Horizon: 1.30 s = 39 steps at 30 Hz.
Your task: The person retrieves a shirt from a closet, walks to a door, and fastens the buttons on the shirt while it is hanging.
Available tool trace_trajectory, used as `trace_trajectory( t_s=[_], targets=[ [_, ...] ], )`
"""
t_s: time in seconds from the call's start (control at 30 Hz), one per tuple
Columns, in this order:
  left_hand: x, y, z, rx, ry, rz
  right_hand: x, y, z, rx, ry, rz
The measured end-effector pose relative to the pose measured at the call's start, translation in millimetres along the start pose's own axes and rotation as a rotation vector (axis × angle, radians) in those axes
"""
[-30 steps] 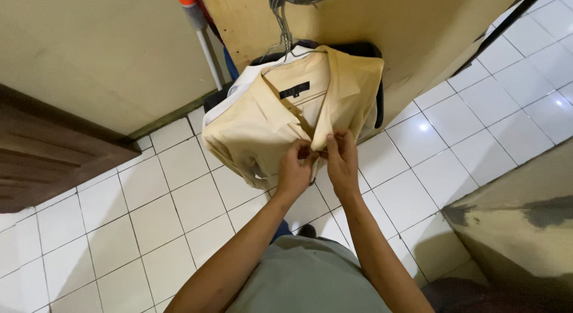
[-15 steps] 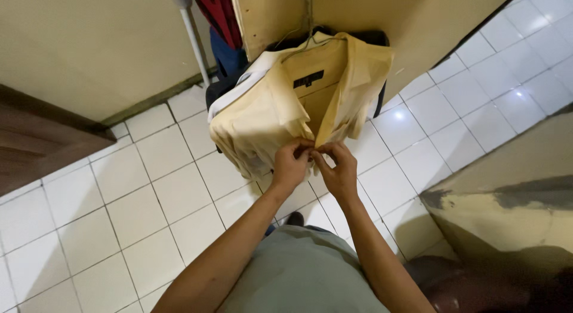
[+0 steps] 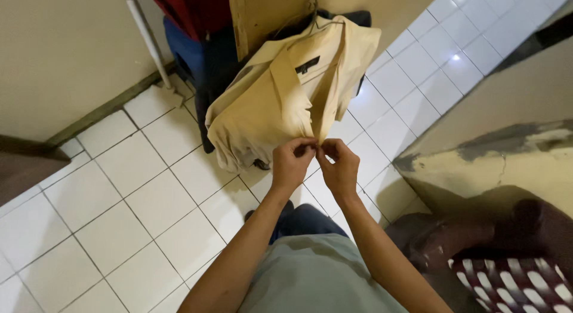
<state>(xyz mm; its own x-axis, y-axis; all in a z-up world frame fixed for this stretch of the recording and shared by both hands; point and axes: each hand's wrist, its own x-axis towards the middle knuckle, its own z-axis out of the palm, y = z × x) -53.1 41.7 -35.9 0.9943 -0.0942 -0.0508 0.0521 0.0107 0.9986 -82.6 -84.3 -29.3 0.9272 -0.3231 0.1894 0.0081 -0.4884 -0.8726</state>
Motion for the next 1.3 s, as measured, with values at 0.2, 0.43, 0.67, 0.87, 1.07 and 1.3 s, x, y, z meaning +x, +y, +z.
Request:
trace_trajectory(
  t_s=[0.2, 0.43, 0.67, 0.87, 1.07, 1.3],
  targets=[
    [-2.6, 8.6, -6.6, -0.077, 0.016, 0.055, -10.3, 4.4, 6.6, -0.030, 0.051, 0.121],
    [8.2, 3.8, -7.6, 0.034, 0.071, 0.026, 1.2, 26.0, 8.6, 0.297, -0.099, 0.100],
    [15.2, 17.8, 12.3, 0.154, 0.038, 0.124, 14.2, 33.3, -4.9, 0.331, -0.022, 0.148],
    [3.3, 16.7, 18.2, 0.148, 0.061, 0.137, 17.3, 23.7, -19.1, 0.224, -0.103, 0.091],
    [3.8, 5.5, 14.4, 0.115, 0.088, 0.114, 12.9, 18.8, -9.6, 0.008, -0.068, -0.024],
    [5.7, 10.0, 8.1, 0.194, 0.043, 0.033, 8.7, 7.2, -6.4, -0.045, -0.067, -0.037]
  ],
)
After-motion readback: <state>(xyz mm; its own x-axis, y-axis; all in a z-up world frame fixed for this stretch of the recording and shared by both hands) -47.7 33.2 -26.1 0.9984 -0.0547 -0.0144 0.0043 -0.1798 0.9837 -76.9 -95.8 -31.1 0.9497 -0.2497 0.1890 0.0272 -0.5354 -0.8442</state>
